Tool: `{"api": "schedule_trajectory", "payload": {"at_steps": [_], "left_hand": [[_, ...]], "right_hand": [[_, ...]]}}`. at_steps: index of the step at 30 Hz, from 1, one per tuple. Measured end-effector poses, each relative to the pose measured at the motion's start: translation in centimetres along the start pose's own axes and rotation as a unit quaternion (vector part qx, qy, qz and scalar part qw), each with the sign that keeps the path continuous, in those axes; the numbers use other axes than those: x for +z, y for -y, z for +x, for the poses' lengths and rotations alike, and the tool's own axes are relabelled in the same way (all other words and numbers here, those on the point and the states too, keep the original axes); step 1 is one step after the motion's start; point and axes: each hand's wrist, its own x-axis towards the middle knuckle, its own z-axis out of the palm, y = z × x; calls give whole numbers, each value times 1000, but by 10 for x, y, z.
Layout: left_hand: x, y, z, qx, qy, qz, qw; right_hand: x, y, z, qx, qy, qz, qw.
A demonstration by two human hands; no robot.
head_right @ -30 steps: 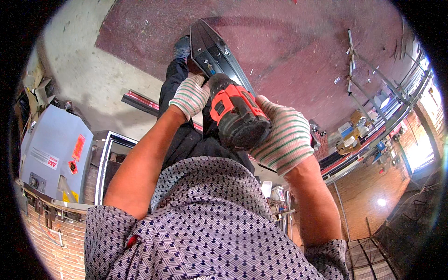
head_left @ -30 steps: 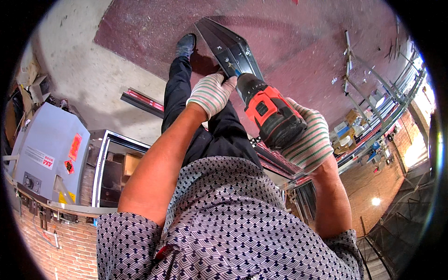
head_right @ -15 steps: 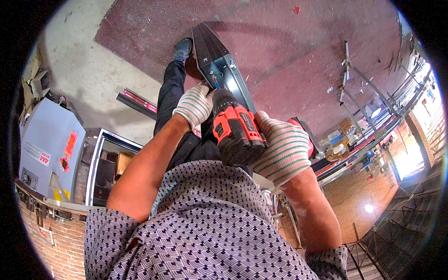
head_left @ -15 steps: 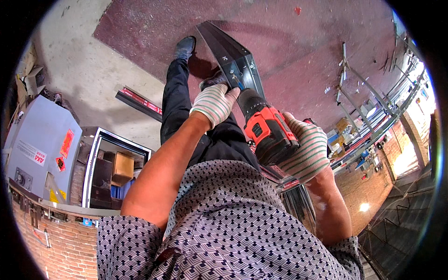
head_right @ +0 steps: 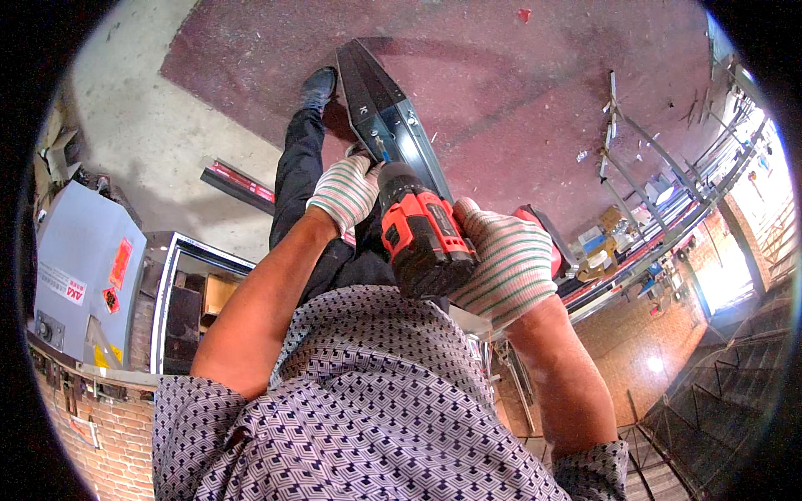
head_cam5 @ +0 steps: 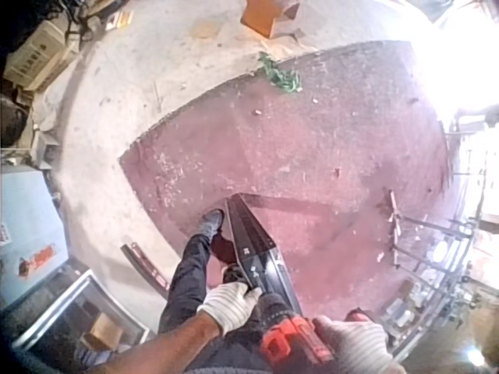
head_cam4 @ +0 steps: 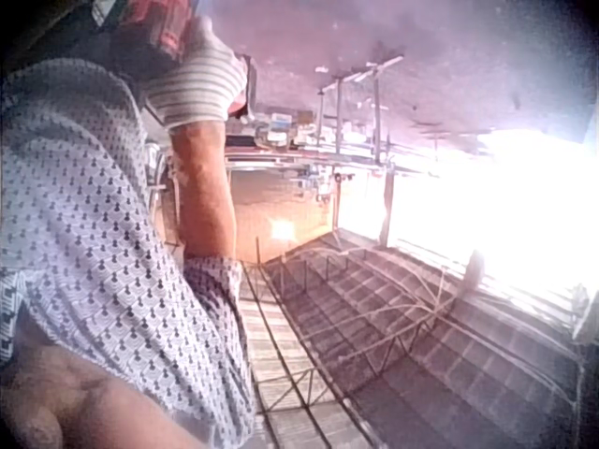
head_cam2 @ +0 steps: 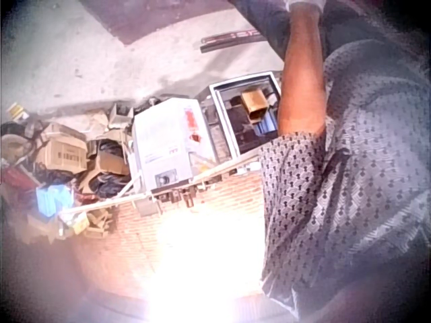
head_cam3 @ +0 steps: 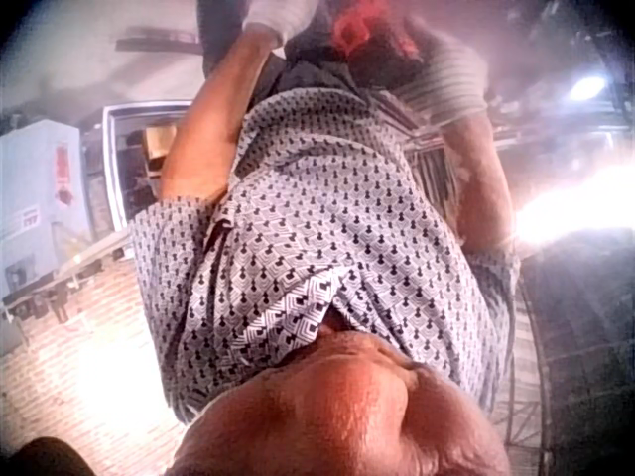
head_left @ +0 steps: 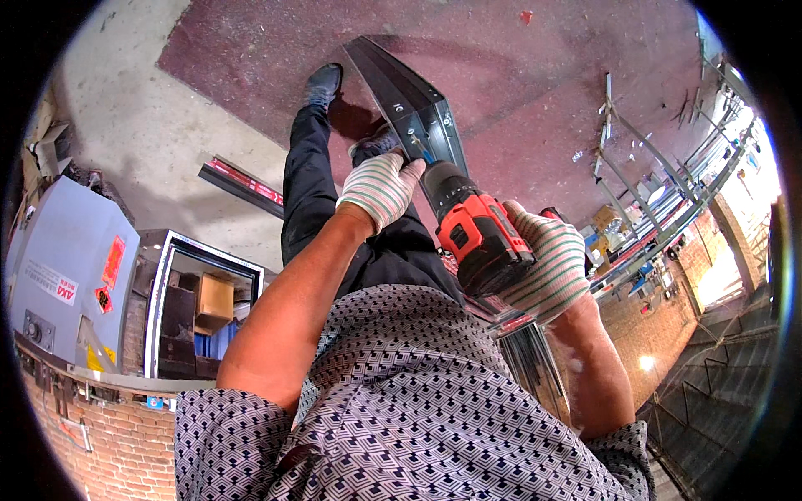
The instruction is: The person uses a cordless drill to fasten screws into black metal window frame components. They handle the frame pieces, aligning them and securing them together in a workshop environment.
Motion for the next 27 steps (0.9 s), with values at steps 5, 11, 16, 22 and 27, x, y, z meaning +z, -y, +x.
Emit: {"api": "schedule_trajectory", "payload": {"at_steps": [5,11,16,22,27], "left_hand": [[2,0,0,2,-2,6,1000],[0,-2,-1,-5,8,11,1000],[2,-2,-2,8,-7,17,1000],[1,-3,-1,7,-6,26,1000],[6,0,3,6,-11,34,999]], "right_hand": [[2,-18,4,36,-3,66,997],[-5,-1,6,75,18,198,977],[-8,-11,8,-8,17,-3,1000],[-2,-22,11,-25,13,16,999],[-16,-3,10,-41,27,-72,996]]}}
